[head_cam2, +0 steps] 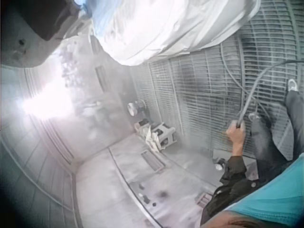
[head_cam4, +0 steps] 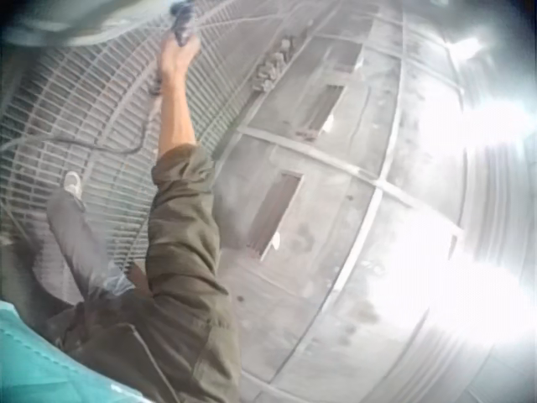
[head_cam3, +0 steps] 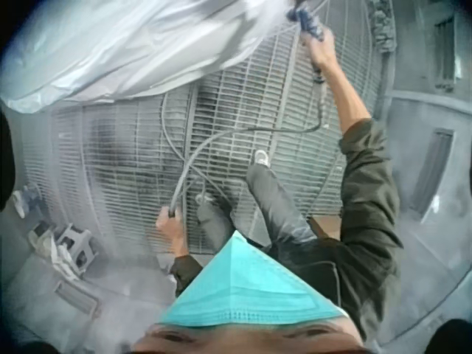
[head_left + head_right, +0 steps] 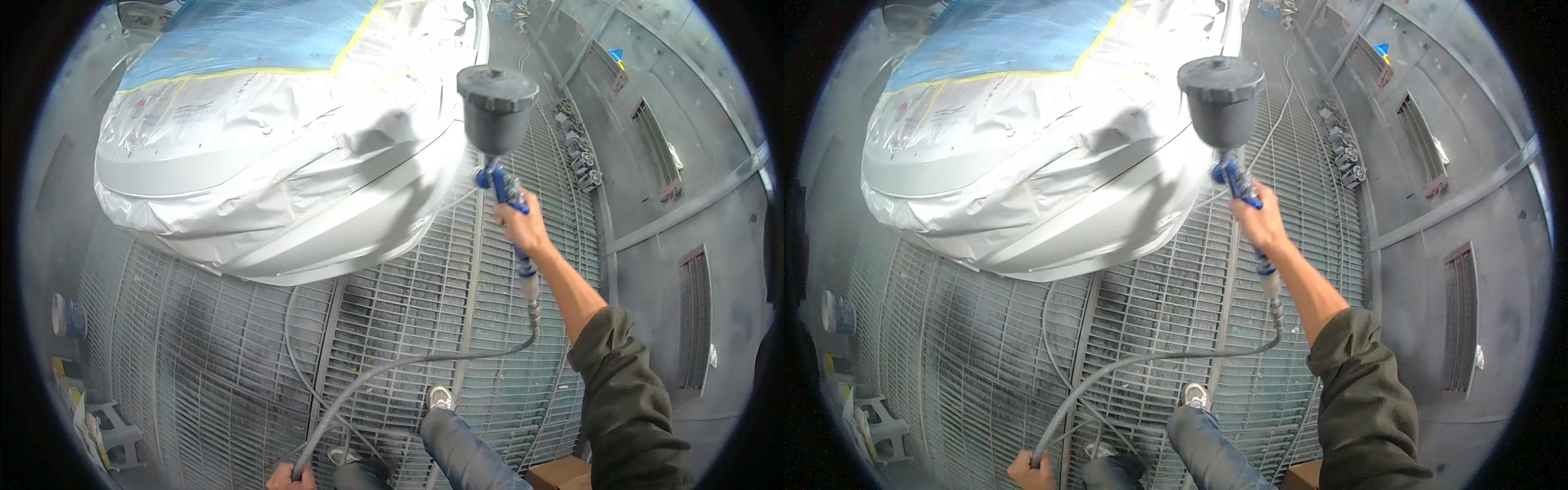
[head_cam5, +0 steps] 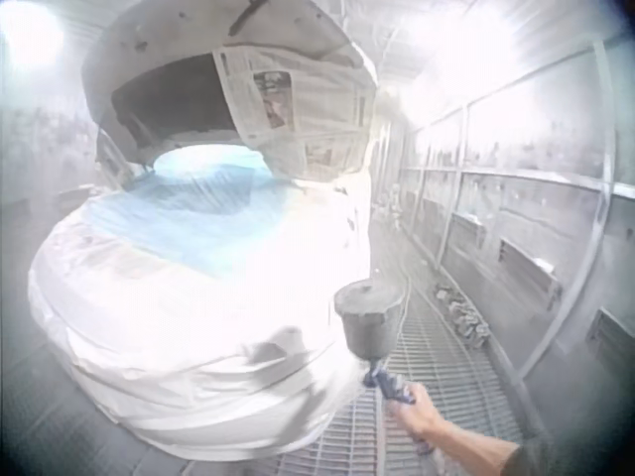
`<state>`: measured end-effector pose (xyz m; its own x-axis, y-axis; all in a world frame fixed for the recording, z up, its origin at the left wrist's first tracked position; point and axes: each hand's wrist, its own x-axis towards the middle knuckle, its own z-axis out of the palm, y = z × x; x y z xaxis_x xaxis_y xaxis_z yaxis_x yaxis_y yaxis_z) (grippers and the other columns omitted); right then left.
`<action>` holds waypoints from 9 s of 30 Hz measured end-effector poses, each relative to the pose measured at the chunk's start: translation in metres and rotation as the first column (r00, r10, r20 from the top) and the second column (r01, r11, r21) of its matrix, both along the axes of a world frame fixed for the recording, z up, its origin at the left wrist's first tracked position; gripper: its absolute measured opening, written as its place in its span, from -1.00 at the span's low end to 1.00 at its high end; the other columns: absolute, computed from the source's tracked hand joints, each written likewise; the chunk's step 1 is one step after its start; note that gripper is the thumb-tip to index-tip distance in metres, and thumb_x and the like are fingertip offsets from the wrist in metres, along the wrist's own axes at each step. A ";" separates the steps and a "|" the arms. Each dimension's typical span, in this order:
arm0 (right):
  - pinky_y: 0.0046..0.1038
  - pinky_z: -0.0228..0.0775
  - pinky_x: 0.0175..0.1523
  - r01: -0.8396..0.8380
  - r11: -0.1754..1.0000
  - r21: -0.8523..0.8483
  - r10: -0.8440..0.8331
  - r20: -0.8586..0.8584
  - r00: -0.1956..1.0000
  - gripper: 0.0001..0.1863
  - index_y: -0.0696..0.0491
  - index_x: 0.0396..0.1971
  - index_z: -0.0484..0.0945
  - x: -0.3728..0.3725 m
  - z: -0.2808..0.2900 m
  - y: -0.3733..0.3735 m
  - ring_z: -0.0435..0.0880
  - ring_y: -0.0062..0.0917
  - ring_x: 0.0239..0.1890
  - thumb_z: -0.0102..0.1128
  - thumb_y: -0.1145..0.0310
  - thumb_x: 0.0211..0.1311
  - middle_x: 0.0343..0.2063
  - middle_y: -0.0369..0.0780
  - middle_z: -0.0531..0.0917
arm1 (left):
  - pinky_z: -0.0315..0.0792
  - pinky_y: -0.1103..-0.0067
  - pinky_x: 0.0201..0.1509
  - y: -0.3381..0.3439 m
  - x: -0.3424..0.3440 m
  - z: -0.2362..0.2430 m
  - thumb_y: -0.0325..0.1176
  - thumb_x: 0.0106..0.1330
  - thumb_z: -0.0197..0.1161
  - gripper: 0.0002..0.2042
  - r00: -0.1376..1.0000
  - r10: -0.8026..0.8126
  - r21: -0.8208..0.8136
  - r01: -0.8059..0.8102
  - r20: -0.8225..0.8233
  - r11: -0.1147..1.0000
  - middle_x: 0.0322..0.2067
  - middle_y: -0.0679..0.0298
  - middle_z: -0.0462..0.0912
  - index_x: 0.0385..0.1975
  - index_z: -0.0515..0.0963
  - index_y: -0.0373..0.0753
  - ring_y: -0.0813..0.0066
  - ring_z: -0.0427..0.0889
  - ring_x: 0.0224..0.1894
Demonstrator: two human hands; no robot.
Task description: The person applies masking tape and newspaper to a car's front fender and hood, then uses a spray gun to apply white paint to the exposed fender area. After painting, the person removes the masking tape and newspaper.
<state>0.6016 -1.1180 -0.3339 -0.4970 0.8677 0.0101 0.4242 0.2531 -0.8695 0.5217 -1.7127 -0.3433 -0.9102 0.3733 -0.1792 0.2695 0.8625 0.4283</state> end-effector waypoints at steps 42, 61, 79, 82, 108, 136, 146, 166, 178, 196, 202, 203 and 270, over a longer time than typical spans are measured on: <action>-0.42 0.63 -0.30 -0.351 0.778 -0.521 0.220 -0.297 0.929 -0.28 -0.06 0.41 0.28 -0.324 -0.067 -0.491 0.66 -0.53 -0.23 0.07 0.48 0.17 -0.20 -0.14 0.66 | 0.33 0.28 -0.41 -0.422 -0.140 0.086 -0.47 0.09 0.22 -0.90 0.849 0.511 0.022 -0.513 -0.136 0.858 -0.65 0.06 0.48 -0.45 0.56 -0.37 0.16 0.38 -0.58; -0.58 0.33 -0.58 0.601 0.773 -0.204 -0.634 -0.200 0.747 -0.82 0.17 -0.30 0.56 -0.275 0.090 -0.360 0.52 -0.64 -0.57 0.08 0.55 0.07 -0.46 -0.26 0.60 | 0.26 0.22 -0.51 -0.354 -0.458 0.126 -0.36 0.00 0.30 -0.80 0.953 -0.237 -0.009 0.240 -0.188 0.971 -0.71 -0.01 0.38 -0.65 0.42 -0.29 0.00 0.34 -0.65; -0.66 0.34 -0.23 0.316 0.841 -0.439 -0.426 -0.178 0.887 -0.32 0.14 0.39 0.28 -0.562 0.088 -0.530 0.44 -0.75 -0.37 0.10 0.60 0.21 -0.38 -0.38 0.55 | 0.26 0.24 -0.49 -0.404 -0.749 0.169 -0.50 0.03 0.09 -0.93 0.978 -0.109 -0.011 0.108 -0.179 0.994 -0.67 -0.04 0.43 -0.54 0.46 -0.38 0.01 0.30 -0.64; -0.65 0.27 -0.45 0.350 0.834 -0.427 -0.478 -0.241 0.845 -0.73 0.08 -0.09 0.44 -0.641 0.085 -0.562 0.40 -0.76 -0.54 0.15 0.53 0.18 -0.50 -0.39 0.51 | 0.28 0.22 -0.48 -0.452 -0.817 0.150 -0.49 0.04 0.07 -0.90 0.968 -0.132 0.001 0.135 -0.212 0.991 -0.67 -0.04 0.45 -0.51 0.46 -0.40 -0.01 0.34 -0.63; -0.29 0.59 -0.48 0.028 0.836 -0.549 -0.220 -0.288 0.932 -0.43 0.31 0.17 0.42 -1.248 0.155 -0.611 0.72 -0.32 -0.45 0.01 0.43 0.11 -0.42 0.05 0.67 | 0.52 0.37 -0.18 -0.628 -1.056 0.157 -0.36 0.36 0.25 -0.71 0.799 0.602 0.378 -0.554 -0.012 0.742 -0.32 -0.06 0.71 -0.16 0.60 -0.55 0.20 0.61 -0.31; -0.49 0.30 -0.63 0.475 0.698 -0.536 -0.509 0.095 0.855 -0.85 0.15 -0.43 0.48 -0.678 0.182 -0.460 0.46 -0.61 -0.64 0.25 0.43 0.04 -0.61 -0.27 0.53 | 0.39 0.30 -0.38 -0.493 -0.894 0.122 -0.38 0.24 0.24 -0.84 0.943 -0.251 -0.069 0.271 0.218 0.960 -0.61 -0.04 0.54 -0.50 0.55 -0.35 0.11 0.45 -0.56; -0.42 0.39 -0.63 0.687 0.716 -0.125 -0.644 0.261 0.719 -0.89 0.20 -0.47 0.52 -0.426 0.194 -0.294 0.50 -0.52 -0.66 0.10 0.46 0.05 -0.64 -0.22 0.53 | 0.36 0.18 -0.35 -0.404 -0.685 0.142 -0.20 0.13 0.39 -0.75 0.882 -0.318 -0.044 0.354 0.348 0.934 -0.60 0.00 0.57 -0.37 0.63 -0.26 0.09 0.50 -0.52; -0.49 0.51 -0.55 0.048 0.758 -0.650 -0.136 -0.086 0.987 -0.67 0.17 -0.15 0.54 -0.813 0.244 -0.330 0.73 -0.54 -0.45 0.06 0.20 0.31 -0.40 -0.22 0.70 | 0.34 0.42 -0.43 -0.503 -0.798 0.150 -0.36 0.31 0.08 -0.77 0.934 0.357 0.372 -0.340 0.025 0.864 -0.61 0.19 0.52 -0.37 0.57 -0.44 0.34 0.42 -0.53; -0.37 0.60 -0.52 -0.210 0.599 -0.773 -0.209 -0.403 0.891 -0.81 0.20 -0.28 0.46 -1.176 0.176 -0.406 0.66 -0.39 -0.55 0.05 0.39 0.20 -0.50 -0.10 0.63 | 0.41 0.23 -0.13 -0.594 -0.811 0.180 -0.07 0.47 0.10 -0.54 0.735 0.663 0.101 -0.656 -0.139 0.748 -0.42 -0.01 0.62 -0.21 0.59 -0.48 0.11 0.53 -0.33; -0.59 0.30 -0.72 0.011 0.673 -0.740 -0.080 -0.058 0.995 -0.83 0.18 -0.34 0.48 -0.915 0.200 -0.373 0.61 -0.58 -0.58 0.11 0.36 0.24 -0.52 -0.23 0.59 | 0.24 0.41 -0.50 -0.555 -0.794 0.153 -0.15 0.46 0.16 -0.61 0.803 0.529 -0.039 -0.541 0.275 0.840 -0.68 0.29 0.36 -0.41 0.56 -0.45 0.52 0.29 -0.56; -0.59 0.30 -0.72 0.101 0.699 -0.708 -0.139 0.004 0.990 -0.84 0.16 -0.34 0.49 -0.766 0.211 -0.334 0.60 -0.59 -0.57 0.11 0.36 0.22 -0.51 -0.24 0.59 | 0.22 0.42 -0.54 -0.523 -0.751 0.141 -0.19 0.43 0.24 -0.64 0.912 0.301 0.135 -0.348 0.279 0.928 -0.70 0.30 0.33 -0.41 0.55 -0.45 0.56 0.26 -0.58; -0.60 0.30 -0.71 0.131 0.713 -0.689 -0.152 0.031 0.988 -0.84 0.16 -0.35 0.49 -0.738 0.214 -0.326 0.60 -0.60 -0.57 0.11 0.36 0.22 -0.51 -0.24 0.58 | 0.23 0.42 -0.54 -0.519 -0.742 0.134 -0.22 0.41 0.22 -0.67 0.934 0.243 0.139 -0.286 0.261 0.948 -0.70 0.30 0.34 -0.43 0.55 -0.43 0.53 0.28 -0.59; -0.50 0.51 -0.48 -0.154 0.698 -0.699 -0.692 -0.714 0.102 -0.70 0.24 -0.15 0.57 -0.987 -0.500 -0.780 0.67 -0.47 -0.30 0.04 0.43 0.14 -0.30 -0.12 0.67 | 0.44 0.34 -0.35 -0.620 -1.226 -0.249 -0.13 0.43 0.18 -0.56 0.611 0.363 0.447 -0.016 -0.704 0.894 -0.52 -0.03 0.63 -0.31 0.63 -0.53 0.17 0.51 -0.49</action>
<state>-0.3857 -1.8982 -0.8343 -0.1744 0.9519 -0.2519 -0.8504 -0.2746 -0.4489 -0.7047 -2.3328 -0.5919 -0.7037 0.0509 0.7087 0.4901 0.7569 0.4323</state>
